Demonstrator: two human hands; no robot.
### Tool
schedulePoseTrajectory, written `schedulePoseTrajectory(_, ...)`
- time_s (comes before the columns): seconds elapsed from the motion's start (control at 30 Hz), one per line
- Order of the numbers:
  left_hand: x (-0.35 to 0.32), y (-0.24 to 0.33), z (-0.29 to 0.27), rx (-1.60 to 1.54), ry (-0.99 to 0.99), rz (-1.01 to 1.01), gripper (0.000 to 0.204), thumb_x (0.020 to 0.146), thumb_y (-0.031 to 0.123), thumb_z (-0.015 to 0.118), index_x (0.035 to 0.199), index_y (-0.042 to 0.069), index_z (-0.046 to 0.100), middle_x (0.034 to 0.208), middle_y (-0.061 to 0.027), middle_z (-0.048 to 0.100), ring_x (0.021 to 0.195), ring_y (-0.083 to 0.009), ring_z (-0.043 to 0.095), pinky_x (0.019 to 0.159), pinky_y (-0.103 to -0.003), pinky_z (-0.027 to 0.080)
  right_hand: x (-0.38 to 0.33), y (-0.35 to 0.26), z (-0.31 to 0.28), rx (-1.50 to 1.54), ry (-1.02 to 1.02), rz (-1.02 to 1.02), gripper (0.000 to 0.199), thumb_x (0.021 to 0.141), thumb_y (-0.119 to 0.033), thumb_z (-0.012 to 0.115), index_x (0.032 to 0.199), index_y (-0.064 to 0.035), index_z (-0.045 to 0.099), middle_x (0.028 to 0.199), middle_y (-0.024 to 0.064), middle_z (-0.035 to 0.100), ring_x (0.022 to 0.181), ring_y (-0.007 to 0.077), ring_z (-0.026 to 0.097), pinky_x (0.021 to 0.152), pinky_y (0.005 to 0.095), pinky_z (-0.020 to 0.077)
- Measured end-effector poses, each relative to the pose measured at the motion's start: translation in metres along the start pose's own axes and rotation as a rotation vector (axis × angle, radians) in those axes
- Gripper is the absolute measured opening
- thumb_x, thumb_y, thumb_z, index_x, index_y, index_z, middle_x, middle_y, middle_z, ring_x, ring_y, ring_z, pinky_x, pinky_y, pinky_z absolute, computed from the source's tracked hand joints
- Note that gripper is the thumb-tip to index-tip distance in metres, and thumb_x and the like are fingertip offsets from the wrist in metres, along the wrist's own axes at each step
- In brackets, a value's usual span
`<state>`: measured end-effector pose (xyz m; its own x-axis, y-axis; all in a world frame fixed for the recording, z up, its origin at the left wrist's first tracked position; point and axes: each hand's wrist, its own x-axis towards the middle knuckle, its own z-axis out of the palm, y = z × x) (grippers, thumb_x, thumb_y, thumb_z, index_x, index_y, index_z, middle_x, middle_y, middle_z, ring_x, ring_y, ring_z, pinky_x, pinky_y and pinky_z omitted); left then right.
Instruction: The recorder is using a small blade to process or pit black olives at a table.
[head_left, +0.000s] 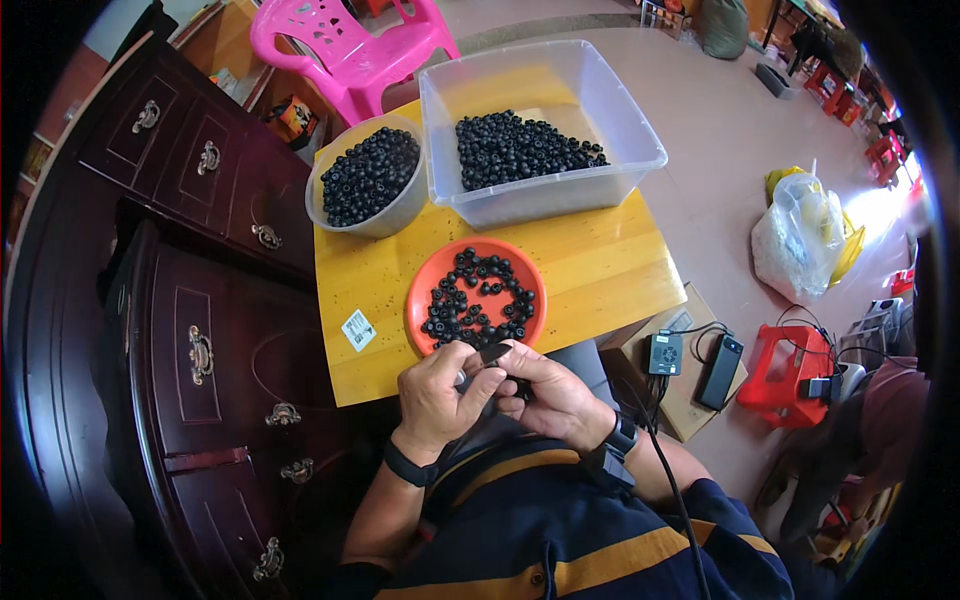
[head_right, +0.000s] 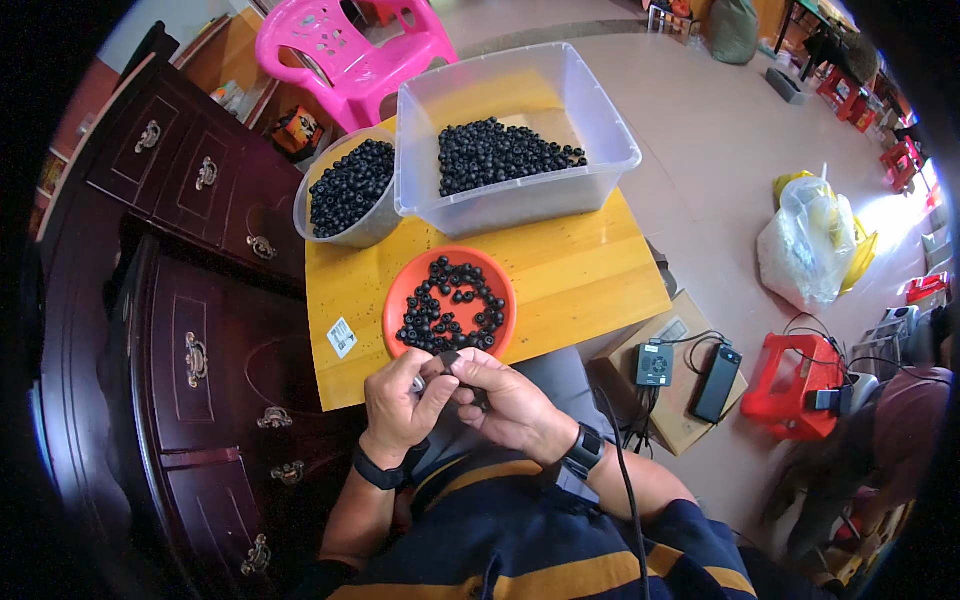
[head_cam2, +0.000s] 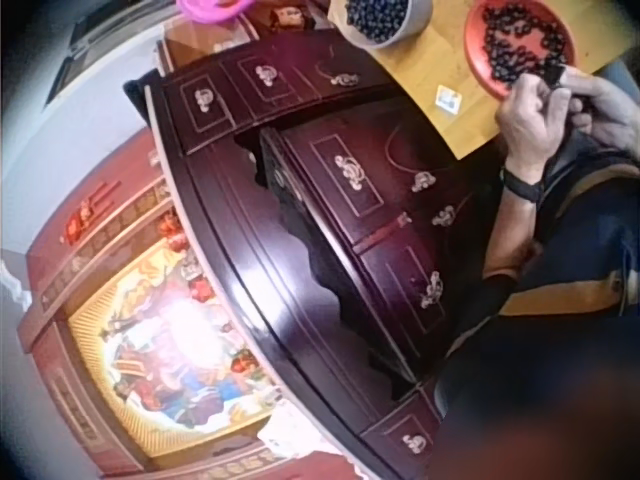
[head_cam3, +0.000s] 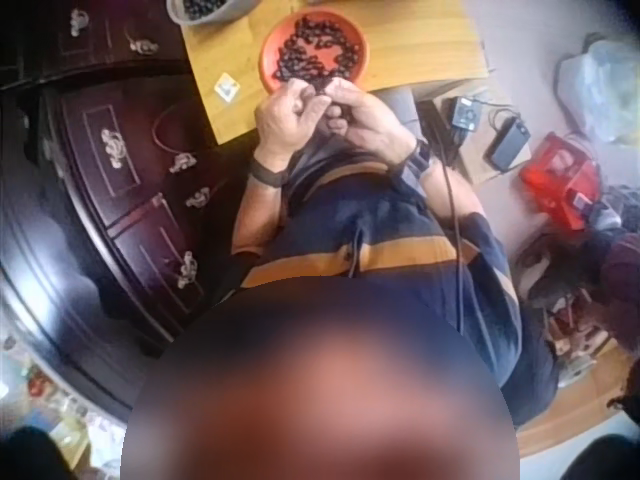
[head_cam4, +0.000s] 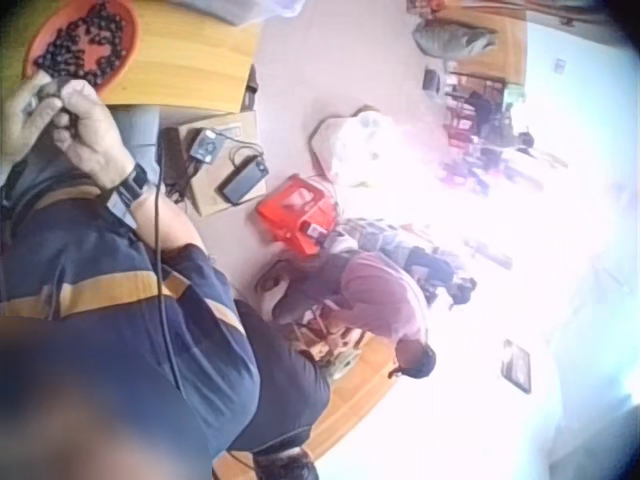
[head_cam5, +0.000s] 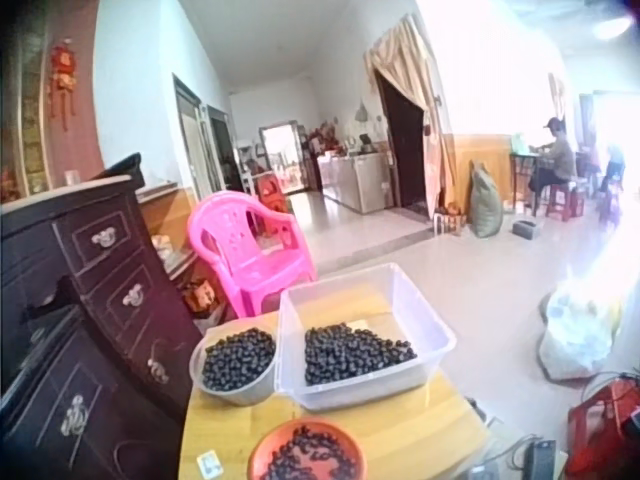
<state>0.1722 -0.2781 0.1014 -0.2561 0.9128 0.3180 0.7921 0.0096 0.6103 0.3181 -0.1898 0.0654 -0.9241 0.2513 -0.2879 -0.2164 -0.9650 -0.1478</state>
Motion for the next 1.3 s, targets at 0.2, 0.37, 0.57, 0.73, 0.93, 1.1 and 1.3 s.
schedulePoseTrajectory(0.2,0.031,-0.011,-0.014,-0.174,-0.106,-0.042,0.017,0.083,0.009,0.076,0.096,0.004,0.065,0.066,-0.0052,0.061,0.056,-0.0131,0.058,0.054,-0.027,0.046,0.027,-0.015,-0.001,0.006,0.032,0.014,0.006,0.099,-0.019,0.059,0.100,-0.0135,0.058,0.085,-0.0036,0.056,0.071,0.0058,0.049,0.057,0.0202,0.0383)
schedulePoseTrajectory(0.37,0.063,-0.022,-0.037,-0.149,-0.250,-0.028,0.014,0.081,0.008,0.075,0.091,0.004,0.065,0.067,-0.0058,0.063,0.055,-0.0142,0.059,0.054,-0.028,0.047,0.044,-0.024,0.004,-0.033,0.004,0.039,0.008,0.100,-0.021,0.058,0.101,-0.0129,0.058,0.089,-0.0024,0.059,0.070,0.0066,0.050,0.058,0.0209,0.0413)
schedulePoseTrajectory(0.57,0.141,-0.058,-0.104,0.179,0.183,-0.109,0.022,0.085,0.020,0.073,0.099,0.004,0.064,0.070,-0.0104,0.065,0.060,-0.0235,0.065,0.056,-0.036,0.050,0.052,-0.030,0.022,0.029,0.107,0.050,0.014,0.101,-0.025,0.056,0.100,-0.0108,0.057,0.096,0.0025,0.062,0.069,0.0090,0.052,0.056,0.0215,0.0423)
schedulePoseTrajectory(0.73,0.137,-0.048,-0.132,0.260,0.037,-0.109,0.034,0.084,0.024,0.076,0.109,0.004,0.064,0.071,-0.0107,0.065,0.059,-0.0252,0.064,0.057,-0.035,0.051,0.056,-0.018,0.024,0.087,0.160,0.051,0.018,0.100,-0.025,0.056,0.101,-0.0074,0.058,0.097,0.0061,0.062,0.070,0.0116,0.054,0.056,0.0228,0.0444)
schedulePoseTrajectory(0.93,0.080,0.021,-0.140,0.245,-0.261,0.276,0.038,0.073,0.021,0.077,0.107,0.011,0.063,0.066,-0.0030,0.058,0.055,-0.0201,0.063,0.048,-0.033,0.049,0.064,0.007,0.078,-0.151,0.403,0.027,0.017,0.100,-0.027,0.057,0.103,-0.0106,0.060,0.094,0.0029,0.067,0.074,0.0107,0.060,0.065,0.0232,0.0492)
schedulePoseTrajectory(1.1,0.036,0.048,-0.119,0.331,0.077,0.663,0.032,0.073,0.011,0.078,0.096,-0.004,0.062,0.066,-0.0080,0.059,0.057,-0.0162,0.057,0.058,-0.030,0.051,0.083,0.036,0.020,-0.024,0.153,0.058,0.018,0.100,-0.026,0.055,0.102,-0.0082,0.054,0.095,0.0024,0.059,0.068,0.0085,0.051,0.055,0.0221,0.0410)
schedulePoseTrajectory(1.3,0.022,0.037,-0.128,0.617,-0.197,0.537,0.024,0.076,0.013,0.067,0.093,-0.004,0.065,0.061,-0.0023,0.048,0.054,-0.0122,0.049,0.045,-0.026,0.033,0.117,0.064,-0.026,-0.119,0.063,0.102,0.018,0.100,-0.027,0.055,0.101,-0.0089,0.055,0.093,0.0022,0.058,0.068,0.0083,0.049,0.054,0.0216,0.0395)
